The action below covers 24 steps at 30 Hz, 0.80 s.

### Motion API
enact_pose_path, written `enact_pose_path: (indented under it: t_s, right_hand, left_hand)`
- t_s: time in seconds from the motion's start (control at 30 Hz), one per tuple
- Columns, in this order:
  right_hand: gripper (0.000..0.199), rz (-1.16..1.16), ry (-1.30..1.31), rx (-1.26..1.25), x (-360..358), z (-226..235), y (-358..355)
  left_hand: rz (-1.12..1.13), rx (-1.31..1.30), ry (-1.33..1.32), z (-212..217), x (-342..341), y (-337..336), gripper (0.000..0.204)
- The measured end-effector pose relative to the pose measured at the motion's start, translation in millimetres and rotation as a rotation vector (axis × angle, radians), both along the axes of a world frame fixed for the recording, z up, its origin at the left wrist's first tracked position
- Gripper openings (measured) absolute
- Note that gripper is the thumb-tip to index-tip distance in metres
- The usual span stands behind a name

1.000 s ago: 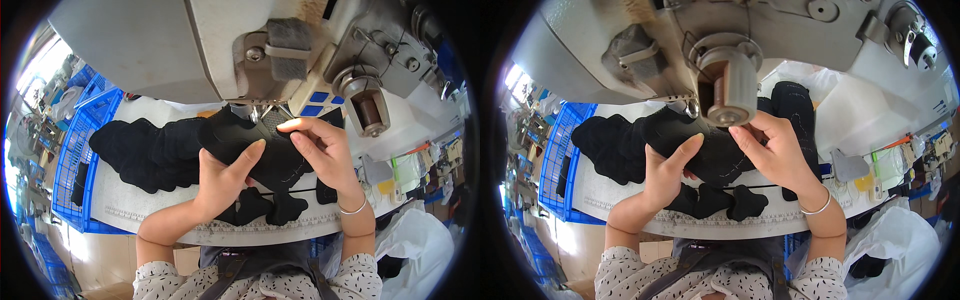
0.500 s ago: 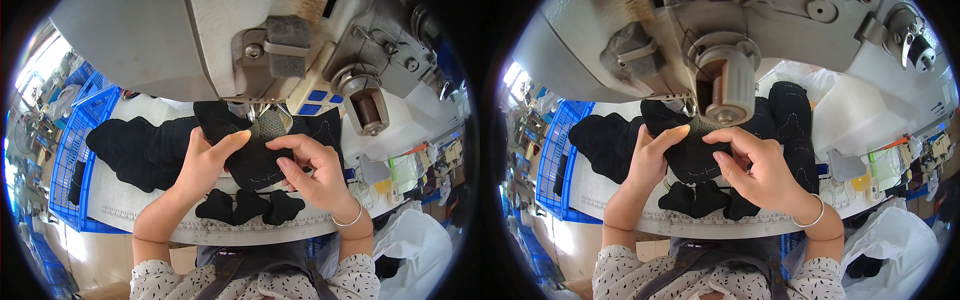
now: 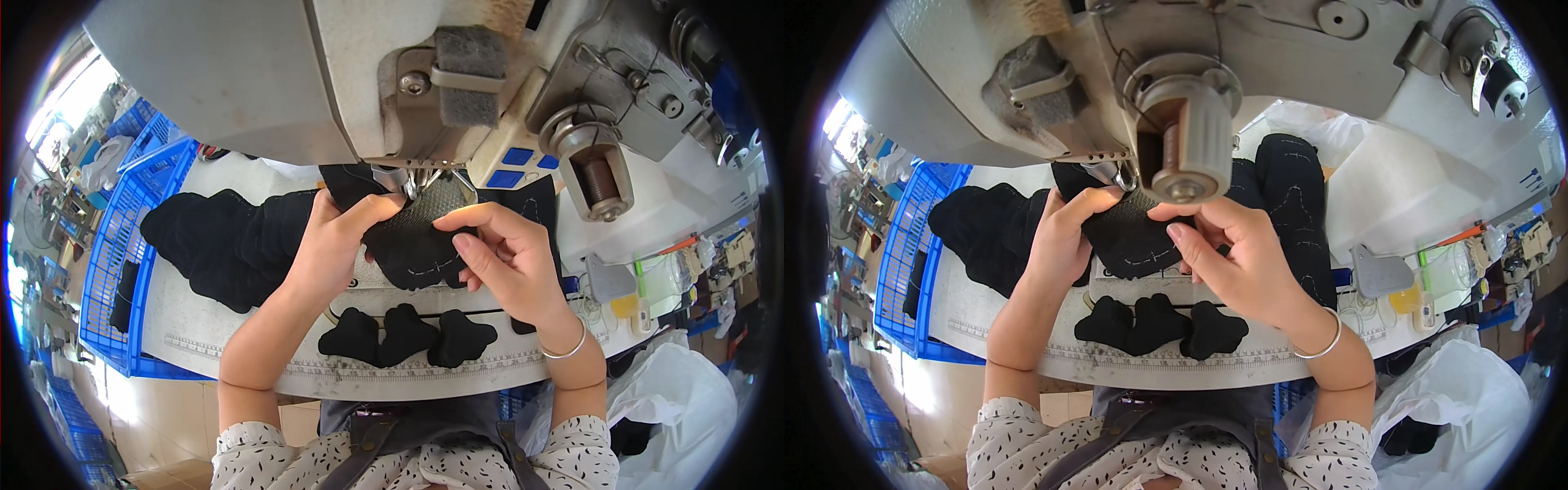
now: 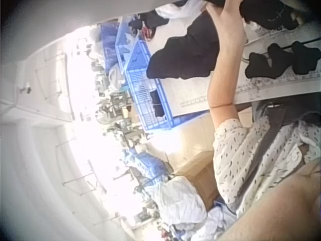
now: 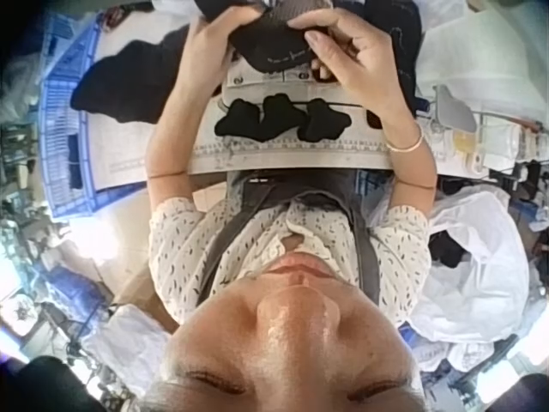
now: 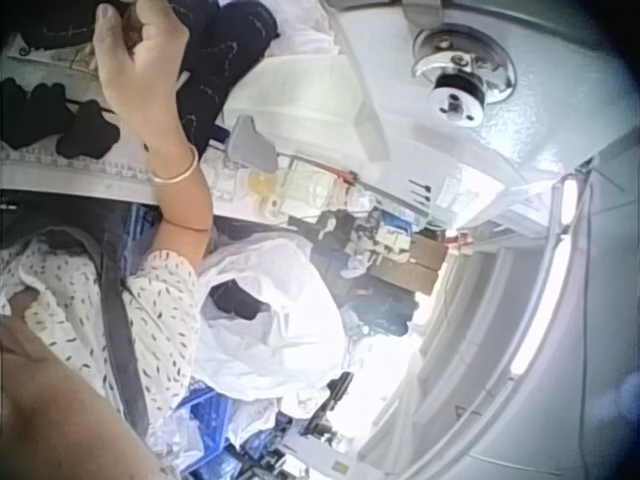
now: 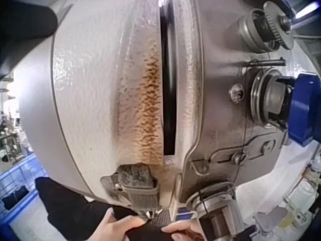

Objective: Stitching pieces of black fabric together using an industrial sewing machine.

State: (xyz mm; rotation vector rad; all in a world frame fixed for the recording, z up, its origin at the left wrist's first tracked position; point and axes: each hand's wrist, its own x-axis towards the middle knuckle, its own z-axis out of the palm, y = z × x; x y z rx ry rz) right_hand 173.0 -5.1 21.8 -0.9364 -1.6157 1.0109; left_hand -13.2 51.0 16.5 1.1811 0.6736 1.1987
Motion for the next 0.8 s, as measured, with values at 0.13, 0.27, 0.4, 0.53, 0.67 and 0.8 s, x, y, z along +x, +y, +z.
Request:
enact_pose_path:
  t_s: [0.13,0.27,0.4,0.53,0.67,0.8]
  right_hand:
    - [0.016,-0.013,0.036,0.019,6.7,-1.4,9.5]
    - [0.017,-0.055,0.066,0.064,10.9,-0.9,16.0]
    - [0.018,-0.058,0.065,0.084,16.0,-2.2,20.9]
    - [0.018,-0.069,0.062,0.116,16.2,-0.1,23.5]
    - [0.018,-0.066,0.047,0.116,15.0,1.4,28.3]
    - [0.017,-0.222,0.025,0.195,19.4,-11.3,33.9]
  left_hand:
    - [-0.006,0.003,-0.028,4.5,1.6,-1.7,0.009]
    - [0.033,-0.083,0.050,8.7,2.0,-7.0,0.009]
    - [0.048,-0.102,0.076,7.3,1.5,-7.9,0.010]
    - [0.090,-0.057,0.139,3.0,0.3,-10.6,0.013]
    - [0.105,-0.077,0.074,-4.2,-3.7,-12.4,0.021]
    - [0.086,-0.122,-0.066,0.6,-13.9,-11.4,0.021]
